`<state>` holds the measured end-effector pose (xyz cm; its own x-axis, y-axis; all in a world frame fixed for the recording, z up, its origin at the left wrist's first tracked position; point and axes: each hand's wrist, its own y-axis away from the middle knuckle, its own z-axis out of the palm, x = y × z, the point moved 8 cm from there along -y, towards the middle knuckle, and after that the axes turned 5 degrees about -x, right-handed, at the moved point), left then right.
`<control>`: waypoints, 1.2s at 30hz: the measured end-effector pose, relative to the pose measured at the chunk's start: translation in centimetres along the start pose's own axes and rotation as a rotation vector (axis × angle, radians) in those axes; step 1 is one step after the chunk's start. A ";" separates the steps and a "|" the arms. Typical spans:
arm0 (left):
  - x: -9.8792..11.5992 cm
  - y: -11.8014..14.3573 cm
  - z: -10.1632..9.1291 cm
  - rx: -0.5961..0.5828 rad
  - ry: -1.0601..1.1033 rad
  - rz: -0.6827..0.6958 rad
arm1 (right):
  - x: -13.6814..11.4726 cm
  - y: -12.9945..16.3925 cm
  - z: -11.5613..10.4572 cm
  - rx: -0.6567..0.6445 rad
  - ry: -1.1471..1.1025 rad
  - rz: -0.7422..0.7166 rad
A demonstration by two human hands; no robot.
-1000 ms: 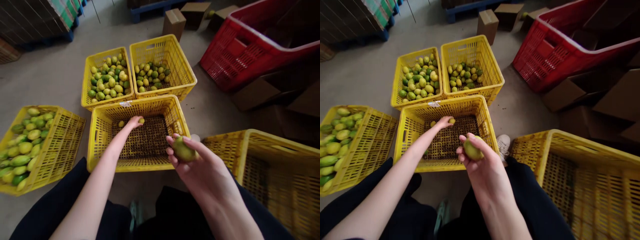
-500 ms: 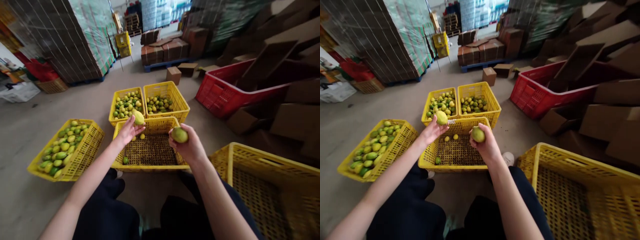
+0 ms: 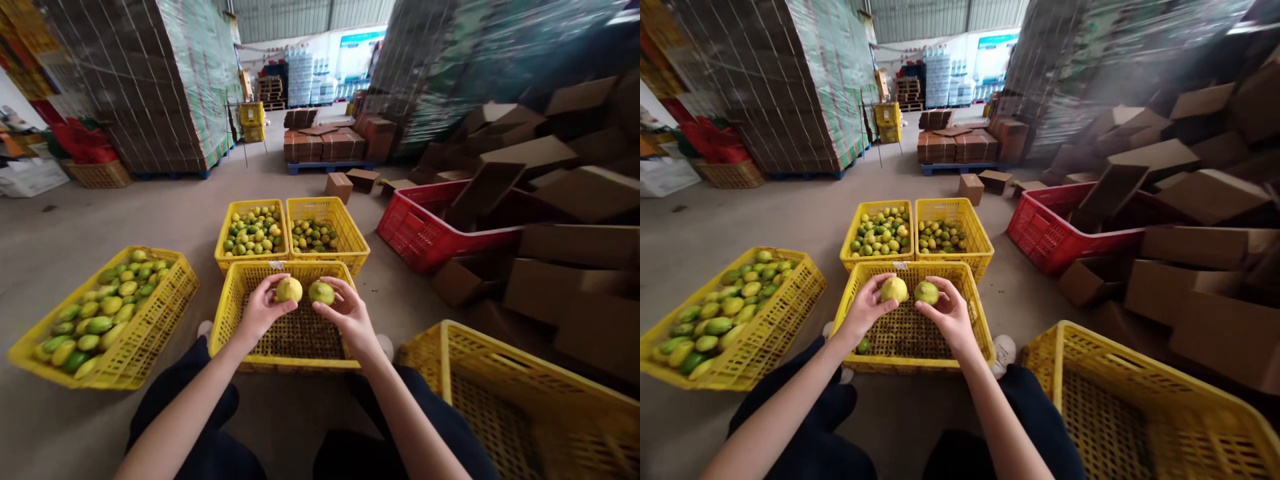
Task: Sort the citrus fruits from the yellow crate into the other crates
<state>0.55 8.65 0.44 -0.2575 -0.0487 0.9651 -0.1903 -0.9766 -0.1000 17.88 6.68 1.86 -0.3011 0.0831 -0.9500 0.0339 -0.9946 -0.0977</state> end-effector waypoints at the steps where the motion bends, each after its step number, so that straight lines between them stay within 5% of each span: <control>1: 0.3 0.1 0.1 -0.017 -0.024 0.014 | 0.0 -0.1 0.0 0.014 -0.004 0.001; 11: 1.4 0.1 -1.1 0.006 -0.158 0.136 | 1.2 -0.5 1.2 0.025 -0.050 0.034; 20: -0.3 -0.3 -1.8 0.127 0.243 -0.054 | 2.8 -0.7 1.7 -0.001 -0.133 0.141; 25: -0.6 -0.4 -0.2 0.052 0.355 -0.094 | 3.4 -0.9 2.3 -0.045 -0.148 0.132; 29: -0.4 -0.8 0.2 0.008 0.203 -0.069 | 2.9 -1.2 1.5 -0.004 -0.129 0.072; 36: 0.2 -0.6 0.4 -0.119 -0.365 0.009 | 1.8 -1.4 -0.1 0.046 0.003 -0.061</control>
<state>0.94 9.11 0.78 0.0903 -0.1497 0.9846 -0.3041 -0.9456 -0.1159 17.36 8.27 0.25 -0.2982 0.1433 -0.9437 -0.0280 -0.9896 -0.1414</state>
